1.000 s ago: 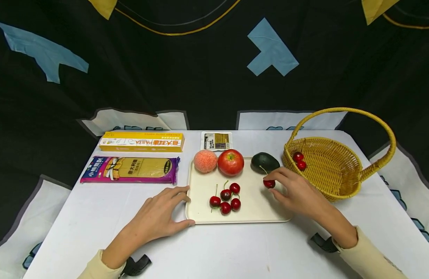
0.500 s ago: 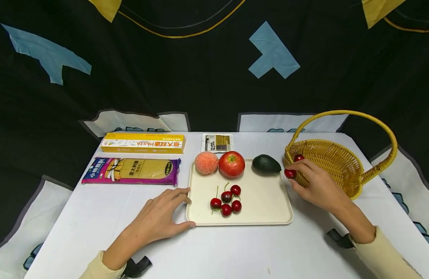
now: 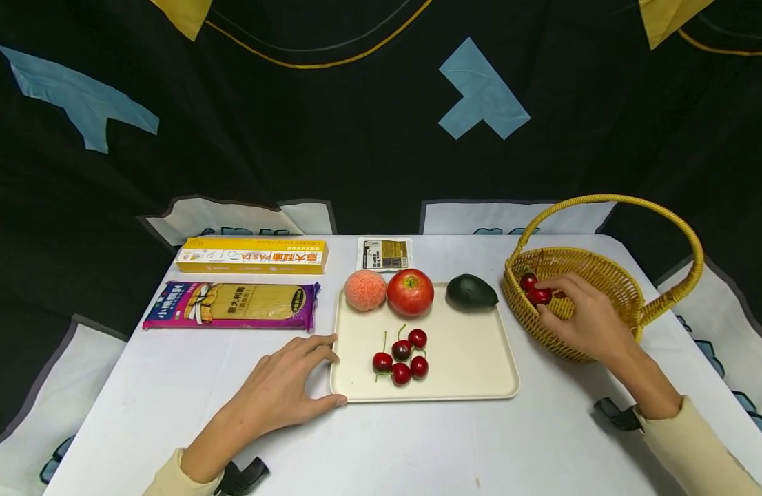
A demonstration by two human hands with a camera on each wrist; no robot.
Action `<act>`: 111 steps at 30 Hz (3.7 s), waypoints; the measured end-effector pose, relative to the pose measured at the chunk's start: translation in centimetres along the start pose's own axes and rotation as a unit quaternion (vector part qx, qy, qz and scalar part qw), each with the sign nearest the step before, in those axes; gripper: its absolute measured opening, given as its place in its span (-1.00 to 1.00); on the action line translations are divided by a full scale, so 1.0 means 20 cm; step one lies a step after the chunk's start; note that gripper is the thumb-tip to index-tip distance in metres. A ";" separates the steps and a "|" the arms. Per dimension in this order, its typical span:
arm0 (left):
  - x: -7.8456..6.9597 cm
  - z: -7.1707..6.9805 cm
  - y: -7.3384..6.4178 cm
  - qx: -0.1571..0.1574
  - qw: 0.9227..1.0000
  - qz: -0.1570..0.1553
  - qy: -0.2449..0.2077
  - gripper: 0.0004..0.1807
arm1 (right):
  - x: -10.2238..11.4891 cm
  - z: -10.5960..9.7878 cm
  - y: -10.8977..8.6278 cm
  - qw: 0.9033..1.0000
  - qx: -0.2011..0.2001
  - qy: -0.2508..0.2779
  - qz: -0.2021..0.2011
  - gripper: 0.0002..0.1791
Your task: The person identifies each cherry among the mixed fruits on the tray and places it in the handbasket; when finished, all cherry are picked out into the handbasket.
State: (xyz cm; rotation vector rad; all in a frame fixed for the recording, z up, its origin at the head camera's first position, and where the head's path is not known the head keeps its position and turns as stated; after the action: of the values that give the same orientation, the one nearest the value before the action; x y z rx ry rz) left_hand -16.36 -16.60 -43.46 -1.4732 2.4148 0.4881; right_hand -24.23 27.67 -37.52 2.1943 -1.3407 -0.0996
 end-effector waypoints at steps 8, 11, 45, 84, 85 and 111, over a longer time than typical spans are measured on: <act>0.00 0.00 0.00 0.003 1.000 -0.003 0.000 -0.40 | -0.09 -0.01 0.00 0.999 0.017 0.000 0.031 -0.59; 0.00 0.00 0.00 0.002 1.000 -0.004 0.001 -0.39 | -0.11 -0.01 0.00 0.999 0.019 -0.006 0.029 -0.61; 0.01 0.01 0.00 0.011 1.000 -0.015 -0.003 -0.39 | -0.34 0.18 0.05 0.985 0.163 -0.004 0.057 -0.63; 0.00 0.00 0.00 0.001 1.000 -0.010 0.023 -0.35 | 0.11 0.06 0.15 0.999 0.031 0.016 0.010 -0.65; 0.00 0.00 0.00 0.001 1.000 -0.010 0.025 -0.35 | 0.13 0.06 0.15 0.999 0.029 0.021 0.006 -0.65; 0.00 0.00 0.00 0.007 0.999 -0.008 0.036 -0.33 | 0.58 0.34 0.16 0.990 0.095 0.064 -0.082 -0.64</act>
State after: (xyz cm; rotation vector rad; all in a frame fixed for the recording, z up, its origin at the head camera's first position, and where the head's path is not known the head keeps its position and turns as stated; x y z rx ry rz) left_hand -16.29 -16.69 -43.39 -1.5284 2.4545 0.4197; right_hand -23.24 14.02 -39.05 2.4223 -1.1387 0.1108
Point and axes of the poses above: each hand's wrist, its own y-axis towards the middle knuckle, its own z-axis out of the palm, x = y × z, the point moved 8 cm from there along y, towards the middle knuckle, and after that the axes turned 6 degrees about -y, right-handed, at the moved point
